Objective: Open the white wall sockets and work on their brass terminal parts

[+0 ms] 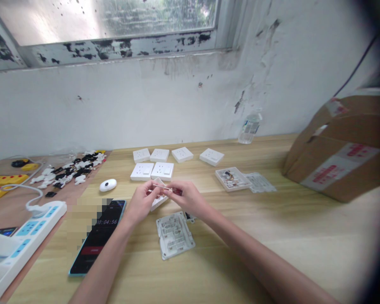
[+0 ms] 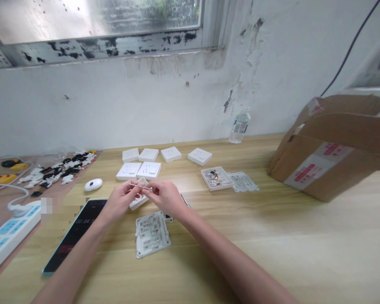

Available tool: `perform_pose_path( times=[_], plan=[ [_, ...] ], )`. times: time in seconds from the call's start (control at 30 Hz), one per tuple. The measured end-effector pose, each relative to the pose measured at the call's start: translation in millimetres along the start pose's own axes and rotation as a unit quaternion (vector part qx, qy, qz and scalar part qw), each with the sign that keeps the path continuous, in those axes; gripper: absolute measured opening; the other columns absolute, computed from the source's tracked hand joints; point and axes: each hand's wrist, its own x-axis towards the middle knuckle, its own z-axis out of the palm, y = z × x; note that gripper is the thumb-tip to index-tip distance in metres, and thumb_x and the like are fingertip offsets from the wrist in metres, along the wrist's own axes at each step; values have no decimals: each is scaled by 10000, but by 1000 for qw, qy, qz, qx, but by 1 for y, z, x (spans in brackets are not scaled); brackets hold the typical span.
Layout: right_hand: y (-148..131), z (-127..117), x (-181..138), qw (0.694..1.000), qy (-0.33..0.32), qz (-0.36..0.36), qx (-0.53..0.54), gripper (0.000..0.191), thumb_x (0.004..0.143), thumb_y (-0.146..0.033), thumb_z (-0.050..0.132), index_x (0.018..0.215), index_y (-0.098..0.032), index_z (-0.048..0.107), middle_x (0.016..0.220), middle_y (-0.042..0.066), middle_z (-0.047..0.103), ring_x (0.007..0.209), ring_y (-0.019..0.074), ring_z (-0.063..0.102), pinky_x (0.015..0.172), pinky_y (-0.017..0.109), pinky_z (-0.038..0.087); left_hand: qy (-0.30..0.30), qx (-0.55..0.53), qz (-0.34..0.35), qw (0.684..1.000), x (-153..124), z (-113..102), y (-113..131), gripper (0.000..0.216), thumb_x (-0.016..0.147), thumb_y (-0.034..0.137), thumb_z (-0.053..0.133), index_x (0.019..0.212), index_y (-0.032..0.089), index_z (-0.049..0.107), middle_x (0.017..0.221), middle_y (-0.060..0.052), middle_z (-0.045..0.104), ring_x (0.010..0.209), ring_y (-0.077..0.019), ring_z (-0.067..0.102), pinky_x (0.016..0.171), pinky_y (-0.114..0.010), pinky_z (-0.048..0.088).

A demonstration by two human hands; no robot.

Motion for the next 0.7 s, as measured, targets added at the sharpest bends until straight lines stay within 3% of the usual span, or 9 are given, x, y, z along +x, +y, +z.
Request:
perform_pose_path(
  times=[0.2, 0.3, 0.47, 0.57, 0.7],
  plan=[
    [-6, 1, 8, 991, 15, -37, -128, 163, 886, -320, 553, 892, -233, 690, 744, -5, 667, 611, 100, 525, 551, 225, 275, 45, 148, 20, 988, -5, 6, 2, 287, 943, 404, 368, 768, 208, 483, 672, 11, 555, 644, -167, 543, 602, -254, 381],
    [-12, -1, 16, 973, 2, -93, -213, 158, 898, -270, 526, 874, -234, 679, 820, -6, 691, 639, 102, 550, 532, 239, 243, 70, 163, 21, 984, -5, 1, 1, 313, 952, 404, 333, 737, 210, 453, 656, 15, 528, 634, -172, 518, 594, -255, 355],
    [-20, -2, 26, 936, -16, -163, -313, 261, 955, -271, 415, 852, -217, 649, 768, -7, 668, 587, 100, 525, 502, 270, 186, 91, 192, 32, 977, -2, -9, -2, 423, 966, 417, 247, 711, 191, 498, 672, -9, 574, 639, -174, 541, 596, -255, 364],
    [-19, 0, 28, 931, -20, -155, -330, 274, 958, -268, 400, 859, -217, 651, 794, -3, 669, 583, 99, 524, 500, 274, 181, 92, 249, 44, 963, -1, -14, -3, 465, 966, 423, 240, 682, 185, 521, 650, -14, 579, 622, -171, 541, 581, -253, 361],
    [-11, -2, 29, 948, -30, -114, -296, 289, 958, -321, 404, 946, -230, 678, 843, 14, 684, 627, 105, 556, 520, 266, 223, 85, 296, 54, 950, 1, -24, -5, 353, 925, 423, 401, 714, 190, 560, 728, -23, 597, 728, -197, 543, 663, -282, 372]
  ],
)
